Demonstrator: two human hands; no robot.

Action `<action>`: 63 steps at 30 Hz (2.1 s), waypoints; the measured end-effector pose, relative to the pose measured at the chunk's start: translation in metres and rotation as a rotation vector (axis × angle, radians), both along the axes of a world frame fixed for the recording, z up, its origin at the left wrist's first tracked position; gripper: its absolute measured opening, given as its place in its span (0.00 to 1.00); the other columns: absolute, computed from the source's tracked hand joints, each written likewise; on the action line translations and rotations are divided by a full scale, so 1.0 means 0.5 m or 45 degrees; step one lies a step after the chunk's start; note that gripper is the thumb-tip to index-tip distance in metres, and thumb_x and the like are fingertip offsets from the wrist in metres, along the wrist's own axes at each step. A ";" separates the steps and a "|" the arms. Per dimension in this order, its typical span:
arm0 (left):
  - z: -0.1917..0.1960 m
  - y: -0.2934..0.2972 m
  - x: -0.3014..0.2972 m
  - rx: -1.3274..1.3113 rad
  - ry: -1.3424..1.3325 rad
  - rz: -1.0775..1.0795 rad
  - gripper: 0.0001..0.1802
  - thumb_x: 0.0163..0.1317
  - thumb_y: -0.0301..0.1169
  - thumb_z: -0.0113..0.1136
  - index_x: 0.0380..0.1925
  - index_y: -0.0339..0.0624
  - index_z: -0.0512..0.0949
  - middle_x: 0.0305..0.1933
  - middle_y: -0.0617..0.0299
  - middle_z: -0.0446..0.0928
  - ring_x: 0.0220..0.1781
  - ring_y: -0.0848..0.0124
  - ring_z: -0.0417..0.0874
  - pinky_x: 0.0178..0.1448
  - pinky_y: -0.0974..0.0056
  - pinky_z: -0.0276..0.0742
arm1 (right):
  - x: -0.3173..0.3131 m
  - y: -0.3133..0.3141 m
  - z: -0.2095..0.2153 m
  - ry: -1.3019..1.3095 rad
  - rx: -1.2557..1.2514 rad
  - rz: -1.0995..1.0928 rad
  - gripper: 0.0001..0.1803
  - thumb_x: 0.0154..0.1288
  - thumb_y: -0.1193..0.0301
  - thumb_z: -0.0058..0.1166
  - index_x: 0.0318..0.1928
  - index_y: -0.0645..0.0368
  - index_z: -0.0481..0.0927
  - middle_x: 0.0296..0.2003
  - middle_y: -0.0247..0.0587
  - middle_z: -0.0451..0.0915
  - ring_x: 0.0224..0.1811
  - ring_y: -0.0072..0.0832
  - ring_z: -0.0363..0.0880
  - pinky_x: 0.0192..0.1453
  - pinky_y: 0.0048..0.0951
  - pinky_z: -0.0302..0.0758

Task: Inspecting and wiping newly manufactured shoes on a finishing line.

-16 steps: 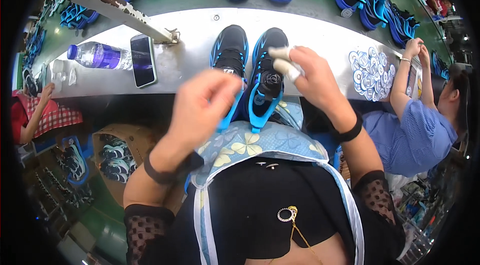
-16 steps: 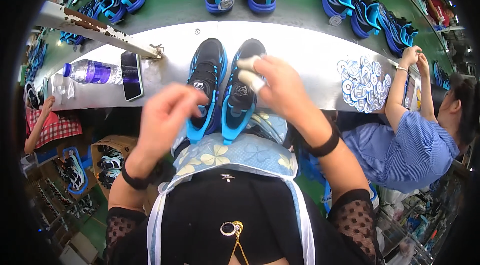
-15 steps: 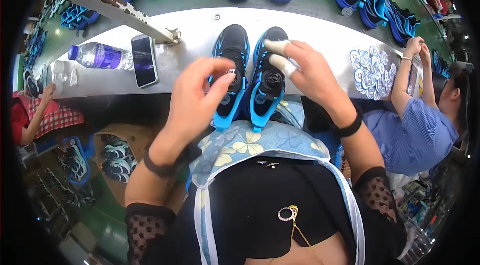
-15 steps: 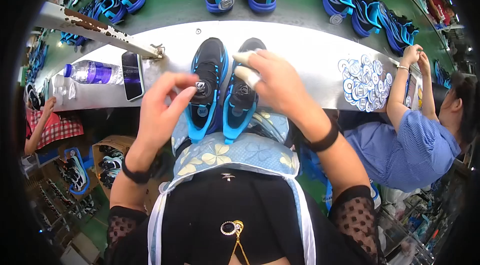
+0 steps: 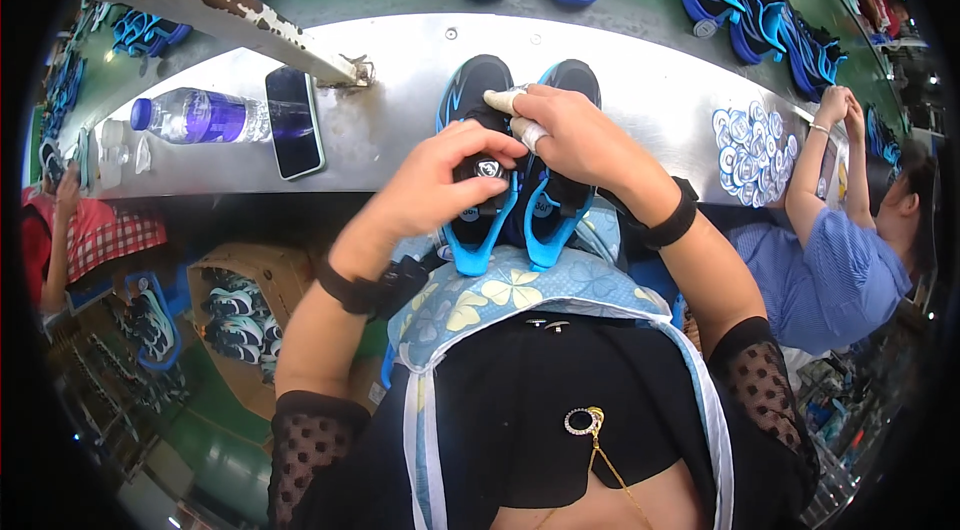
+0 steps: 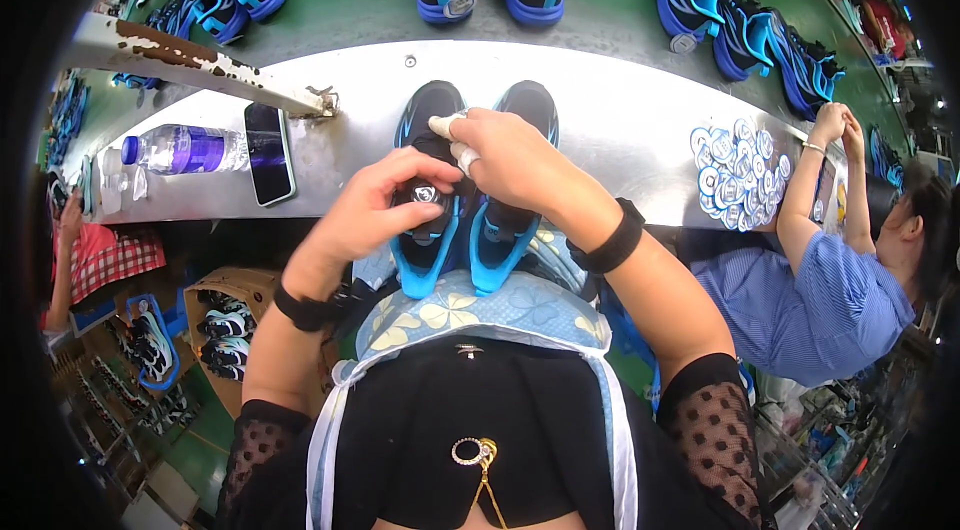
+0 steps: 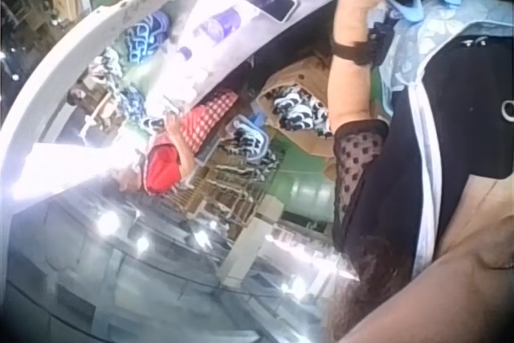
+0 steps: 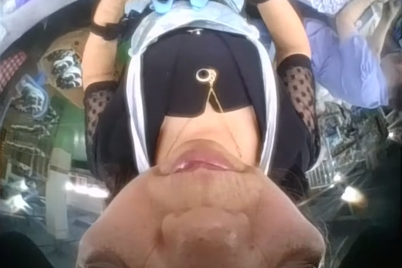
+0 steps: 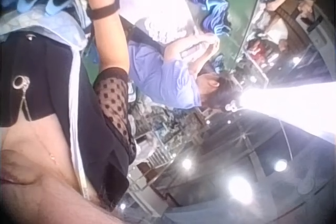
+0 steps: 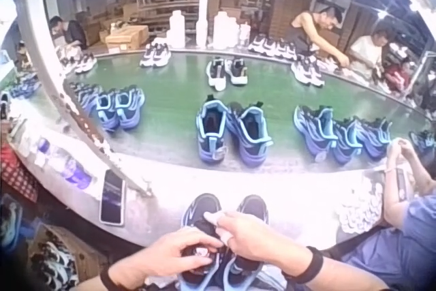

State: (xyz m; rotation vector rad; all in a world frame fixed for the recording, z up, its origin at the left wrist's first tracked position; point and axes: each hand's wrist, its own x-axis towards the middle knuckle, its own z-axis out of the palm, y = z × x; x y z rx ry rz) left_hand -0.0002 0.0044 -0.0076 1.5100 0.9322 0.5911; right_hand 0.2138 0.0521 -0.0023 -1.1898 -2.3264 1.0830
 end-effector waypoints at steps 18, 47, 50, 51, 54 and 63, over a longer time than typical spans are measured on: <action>-0.003 0.007 0.000 0.120 0.007 -0.066 0.23 0.52 0.28 0.69 0.51 0.40 0.81 0.48 0.62 0.76 0.48 0.69 0.76 0.57 0.65 0.70 | 0.002 0.000 -0.015 0.044 -0.048 -0.095 0.21 0.62 0.81 0.52 0.57 0.60 0.79 0.45 0.53 0.82 0.46 0.44 0.81 0.51 0.34 0.76; -0.043 0.028 -0.043 0.124 -0.176 -0.130 0.17 0.50 0.26 0.69 0.42 0.41 0.81 0.51 0.58 0.82 0.75 0.54 0.60 0.74 0.50 0.56 | -0.001 -0.001 -0.010 -0.006 -0.005 -0.059 0.20 0.64 0.78 0.55 0.57 0.60 0.79 0.46 0.51 0.81 0.48 0.43 0.81 0.52 0.35 0.76; -0.008 0.059 -0.046 0.116 -0.112 -0.353 0.14 0.54 0.25 0.64 0.43 0.40 0.82 0.51 0.57 0.82 0.73 0.55 0.65 0.74 0.52 0.58 | 0.008 0.017 -0.023 0.117 -0.116 -0.049 0.19 0.66 0.78 0.54 0.57 0.61 0.79 0.47 0.45 0.83 0.48 0.36 0.82 0.54 0.31 0.75; 0.006 0.044 -0.047 0.123 -0.115 -0.353 0.14 0.54 0.25 0.64 0.43 0.40 0.82 0.51 0.57 0.82 0.73 0.55 0.65 0.74 0.52 0.58 | 0.020 0.018 -0.017 0.113 -0.109 -0.049 0.19 0.66 0.78 0.54 0.57 0.61 0.79 0.47 0.45 0.83 0.48 0.36 0.82 0.54 0.31 0.75; 0.058 -0.029 -0.050 0.171 0.149 0.218 0.14 0.56 0.25 0.63 0.44 0.40 0.82 0.45 0.55 0.82 0.58 0.59 0.76 0.65 0.56 0.68 | 0.128 0.002 -0.002 0.308 -0.113 -0.396 0.16 0.70 0.70 0.53 0.56 0.56 0.81 0.36 0.38 0.83 0.39 0.23 0.79 0.45 0.28 0.75; 0.051 -0.123 0.068 0.475 0.964 -0.095 0.19 0.64 0.46 0.57 0.49 0.48 0.81 0.30 0.53 0.81 0.31 0.58 0.82 0.33 0.54 0.76 | 0.098 -0.101 0.026 0.346 -0.842 -0.446 0.33 0.72 0.69 0.53 0.73 0.57 0.58 0.46 0.37 0.78 0.46 0.22 0.79 0.51 0.26 0.77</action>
